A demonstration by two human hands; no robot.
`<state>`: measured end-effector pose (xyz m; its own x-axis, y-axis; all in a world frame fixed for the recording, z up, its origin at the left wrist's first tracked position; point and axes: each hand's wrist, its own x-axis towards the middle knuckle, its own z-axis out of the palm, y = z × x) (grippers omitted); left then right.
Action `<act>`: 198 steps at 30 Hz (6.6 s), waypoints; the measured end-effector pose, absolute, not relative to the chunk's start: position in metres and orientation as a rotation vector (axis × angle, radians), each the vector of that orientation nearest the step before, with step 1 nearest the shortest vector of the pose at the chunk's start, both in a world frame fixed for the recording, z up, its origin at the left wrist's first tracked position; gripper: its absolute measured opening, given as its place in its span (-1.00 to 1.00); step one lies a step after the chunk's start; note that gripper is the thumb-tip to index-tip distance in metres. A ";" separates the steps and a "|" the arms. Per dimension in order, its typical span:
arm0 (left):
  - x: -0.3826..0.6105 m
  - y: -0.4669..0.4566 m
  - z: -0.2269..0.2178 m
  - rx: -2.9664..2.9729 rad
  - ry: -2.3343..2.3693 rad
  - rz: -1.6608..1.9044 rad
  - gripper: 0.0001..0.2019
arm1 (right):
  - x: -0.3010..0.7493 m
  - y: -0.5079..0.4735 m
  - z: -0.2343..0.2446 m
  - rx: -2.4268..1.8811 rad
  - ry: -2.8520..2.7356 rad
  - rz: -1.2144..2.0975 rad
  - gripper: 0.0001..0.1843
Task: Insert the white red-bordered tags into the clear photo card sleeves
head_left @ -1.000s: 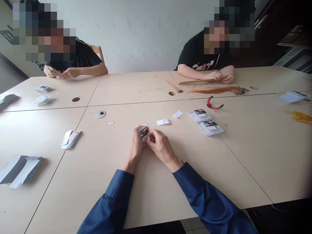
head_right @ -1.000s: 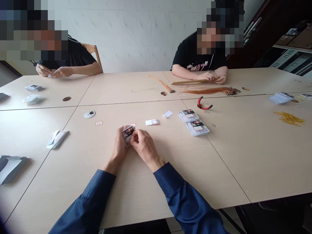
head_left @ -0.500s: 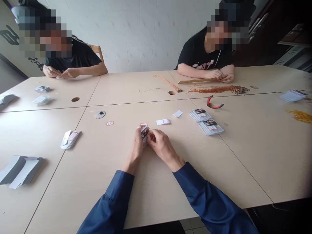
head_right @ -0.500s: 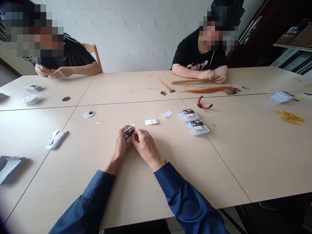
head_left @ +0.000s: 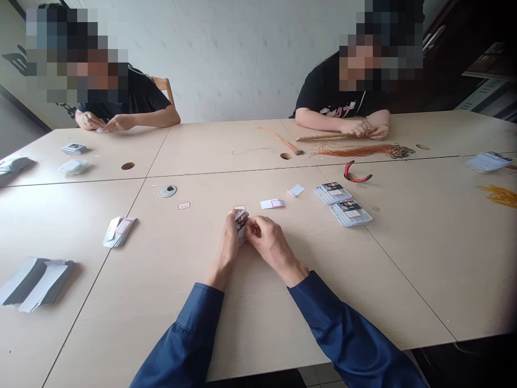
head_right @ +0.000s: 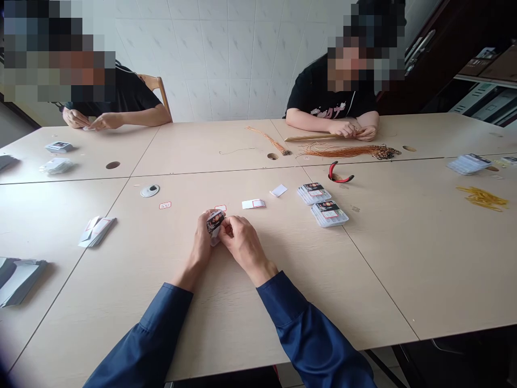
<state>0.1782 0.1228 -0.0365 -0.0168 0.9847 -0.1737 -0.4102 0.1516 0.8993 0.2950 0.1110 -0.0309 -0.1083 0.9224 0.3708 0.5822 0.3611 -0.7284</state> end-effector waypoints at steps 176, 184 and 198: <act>0.176 0.132 -0.036 0.418 0.990 1.366 -0.68 | 0.281 0.113 -0.045 -1.215 -1.694 0.763 -0.85; 0.176 0.131 -0.033 0.396 0.997 1.379 -0.69 | 0.284 0.112 -0.043 -1.216 -1.659 0.779 -0.84; 0.177 0.138 -0.034 0.350 0.640 1.378 -0.67 | 0.288 0.118 -0.041 -1.331 -1.337 0.861 -0.68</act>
